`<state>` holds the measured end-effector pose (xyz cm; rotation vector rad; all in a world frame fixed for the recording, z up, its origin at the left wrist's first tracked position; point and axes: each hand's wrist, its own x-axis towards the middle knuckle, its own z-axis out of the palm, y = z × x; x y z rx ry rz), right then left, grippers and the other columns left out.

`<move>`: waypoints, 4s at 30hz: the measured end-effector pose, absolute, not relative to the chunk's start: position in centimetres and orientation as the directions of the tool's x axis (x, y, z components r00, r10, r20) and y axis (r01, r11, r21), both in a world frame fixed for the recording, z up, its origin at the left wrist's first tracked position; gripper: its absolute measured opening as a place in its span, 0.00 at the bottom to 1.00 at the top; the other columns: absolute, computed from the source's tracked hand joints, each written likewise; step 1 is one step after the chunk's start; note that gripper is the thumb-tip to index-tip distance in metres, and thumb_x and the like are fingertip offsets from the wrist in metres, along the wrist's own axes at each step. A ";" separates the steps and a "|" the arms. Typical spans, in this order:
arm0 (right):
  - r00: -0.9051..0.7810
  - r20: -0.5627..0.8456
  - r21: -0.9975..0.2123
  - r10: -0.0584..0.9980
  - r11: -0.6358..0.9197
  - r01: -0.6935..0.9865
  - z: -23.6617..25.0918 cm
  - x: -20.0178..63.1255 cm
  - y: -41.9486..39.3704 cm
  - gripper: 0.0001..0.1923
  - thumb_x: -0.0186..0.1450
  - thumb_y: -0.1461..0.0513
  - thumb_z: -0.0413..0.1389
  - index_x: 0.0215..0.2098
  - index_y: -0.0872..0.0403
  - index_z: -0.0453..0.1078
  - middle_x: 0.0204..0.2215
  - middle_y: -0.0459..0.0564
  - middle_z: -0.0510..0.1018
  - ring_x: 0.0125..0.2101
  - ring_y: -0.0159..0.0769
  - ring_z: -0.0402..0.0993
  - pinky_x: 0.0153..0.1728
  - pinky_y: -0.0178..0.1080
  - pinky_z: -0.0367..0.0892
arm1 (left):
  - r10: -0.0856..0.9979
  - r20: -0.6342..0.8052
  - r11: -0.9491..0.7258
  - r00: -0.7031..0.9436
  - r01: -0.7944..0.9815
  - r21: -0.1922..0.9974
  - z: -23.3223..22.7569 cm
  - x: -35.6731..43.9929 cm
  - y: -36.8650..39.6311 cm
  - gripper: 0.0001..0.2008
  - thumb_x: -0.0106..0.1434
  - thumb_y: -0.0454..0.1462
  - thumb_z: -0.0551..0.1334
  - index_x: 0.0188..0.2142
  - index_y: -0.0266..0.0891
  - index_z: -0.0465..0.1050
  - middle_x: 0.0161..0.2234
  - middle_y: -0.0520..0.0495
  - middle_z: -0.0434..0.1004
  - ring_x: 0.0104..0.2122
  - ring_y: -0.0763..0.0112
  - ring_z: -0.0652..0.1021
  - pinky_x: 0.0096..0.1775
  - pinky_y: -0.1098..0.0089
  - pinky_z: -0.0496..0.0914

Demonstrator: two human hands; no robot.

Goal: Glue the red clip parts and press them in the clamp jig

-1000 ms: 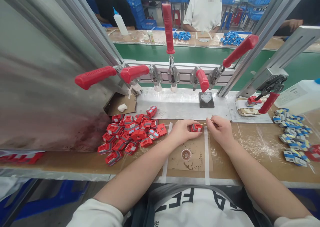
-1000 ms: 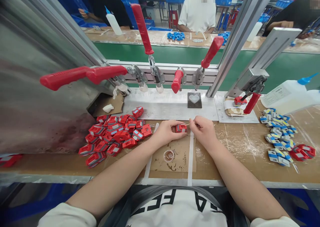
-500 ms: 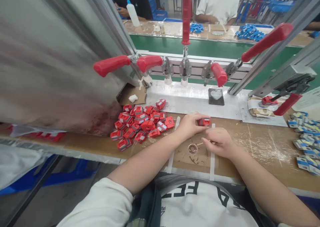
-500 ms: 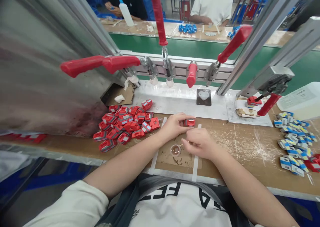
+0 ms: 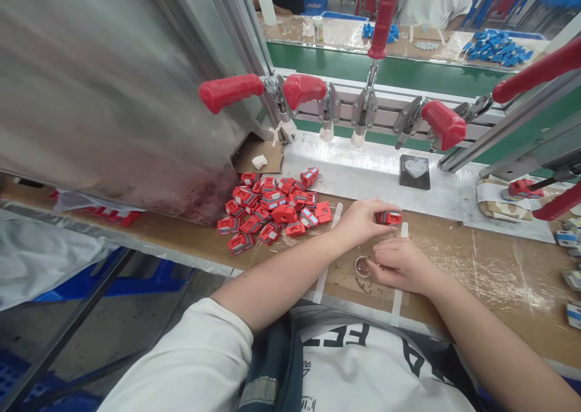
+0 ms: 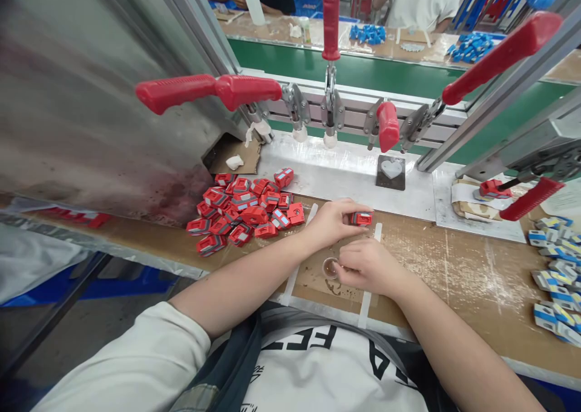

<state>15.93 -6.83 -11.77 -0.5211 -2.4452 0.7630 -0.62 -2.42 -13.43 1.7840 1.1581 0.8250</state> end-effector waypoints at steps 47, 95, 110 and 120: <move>-0.023 0.291 -0.843 0.956 0.268 0.466 -12.0 19.4 -3.6 0.24 0.68 0.57 0.55 0.18 0.51 0.51 0.17 0.39 0.53 0.20 0.28 0.49 0.24 0.37 0.48 | 0.941 0.127 -0.243 0.313 0.367 0.898 -13.0 -0.5 -2.8 0.17 0.57 0.34 0.73 0.47 0.45 0.83 0.40 0.49 0.81 0.40 0.64 0.79 0.44 0.66 0.73; 0.446 0.144 0.149 0.883 -0.465 0.873 -11.4 41.5 -17.6 0.16 0.74 0.52 0.53 0.48 0.54 0.76 0.46 0.57 0.77 0.36 0.41 0.77 0.30 0.38 0.60 | 0.977 0.006 -0.004 0.214 -0.010 1.000 -11.8 -0.6 -2.4 0.34 0.52 0.54 0.75 0.53 0.40 0.77 0.42 0.44 0.84 0.39 0.59 0.82 0.44 0.59 0.79; -0.142 0.194 -0.951 0.971 0.221 0.214 -8.9 22.8 -6.3 0.20 0.72 0.45 0.54 0.36 0.52 0.72 0.22 0.41 0.61 0.22 0.31 0.56 0.23 0.35 0.54 | 0.955 0.075 0.021 0.286 -0.317 0.948 -12.8 -0.8 -2.6 0.30 0.42 0.44 0.82 0.40 0.39 0.73 0.42 0.42 0.83 0.41 0.61 0.82 0.45 0.61 0.77; -0.344 0.426 -0.696 0.837 0.546 0.466 -7.4 19.6 -4.5 0.15 0.76 0.54 0.51 0.50 0.51 0.76 0.41 0.53 0.76 0.40 0.40 0.74 0.41 0.39 0.69 | 0.942 0.019 0.114 0.334 -0.375 0.920 -12.2 -1.3 -2.7 0.32 0.44 0.51 0.80 0.43 0.39 0.74 0.38 0.45 0.82 0.35 0.63 0.82 0.34 0.67 0.76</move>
